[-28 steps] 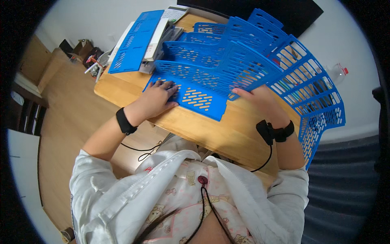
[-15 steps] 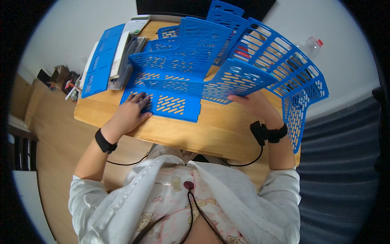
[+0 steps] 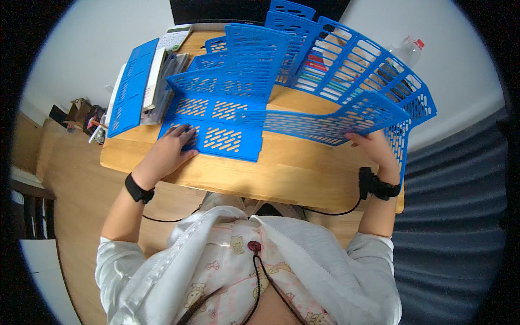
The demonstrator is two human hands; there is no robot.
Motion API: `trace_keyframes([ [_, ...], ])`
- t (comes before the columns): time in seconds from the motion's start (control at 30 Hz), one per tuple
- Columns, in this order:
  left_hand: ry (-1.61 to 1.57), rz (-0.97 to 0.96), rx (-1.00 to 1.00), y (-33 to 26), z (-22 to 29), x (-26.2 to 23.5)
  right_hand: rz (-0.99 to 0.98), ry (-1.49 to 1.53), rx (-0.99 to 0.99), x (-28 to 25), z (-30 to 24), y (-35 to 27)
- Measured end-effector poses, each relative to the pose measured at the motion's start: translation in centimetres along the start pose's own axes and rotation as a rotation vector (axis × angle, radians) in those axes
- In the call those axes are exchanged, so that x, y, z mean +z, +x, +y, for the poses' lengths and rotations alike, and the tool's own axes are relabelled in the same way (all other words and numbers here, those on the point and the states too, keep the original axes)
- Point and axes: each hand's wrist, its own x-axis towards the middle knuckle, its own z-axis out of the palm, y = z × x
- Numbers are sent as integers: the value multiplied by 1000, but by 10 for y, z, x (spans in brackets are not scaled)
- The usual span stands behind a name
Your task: The person assembles a blue plastic basket by snapping together multiple perforated panels. They align edges and press panels into place, forming a rectangular basket shape on a wooden table.
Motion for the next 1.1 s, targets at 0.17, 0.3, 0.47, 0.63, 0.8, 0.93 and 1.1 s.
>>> trace_keyframes([
  [0.17, 4, -4, 20, 1, -5, 2, 175, 2, 29, -36, 8, -19],
  [0.3, 5, -33, -8, 2, 4, -8, 267, 397, -91, -44, 10, -41],
  [0.47, -146, 9, 158, 8, 37, -43, 217, 842, -450, -34, 8, -30],
  [0.63, -478, 34, 459, 58, 90, -60, -110, 1213, -538, -19, 8, 8],
  [0.8, -682, 252, 506, 131, 158, -40, -468, 1288, -682, -7, 3, 40],
  [0.93, -1143, -175, 398, 167, 189, -26, -499, 1294, -756, 2, -9, 42],
  [1.1, -1389, -413, 358, 187, 206, -3, -73, 1058, -615, -2, -22, 15],
])
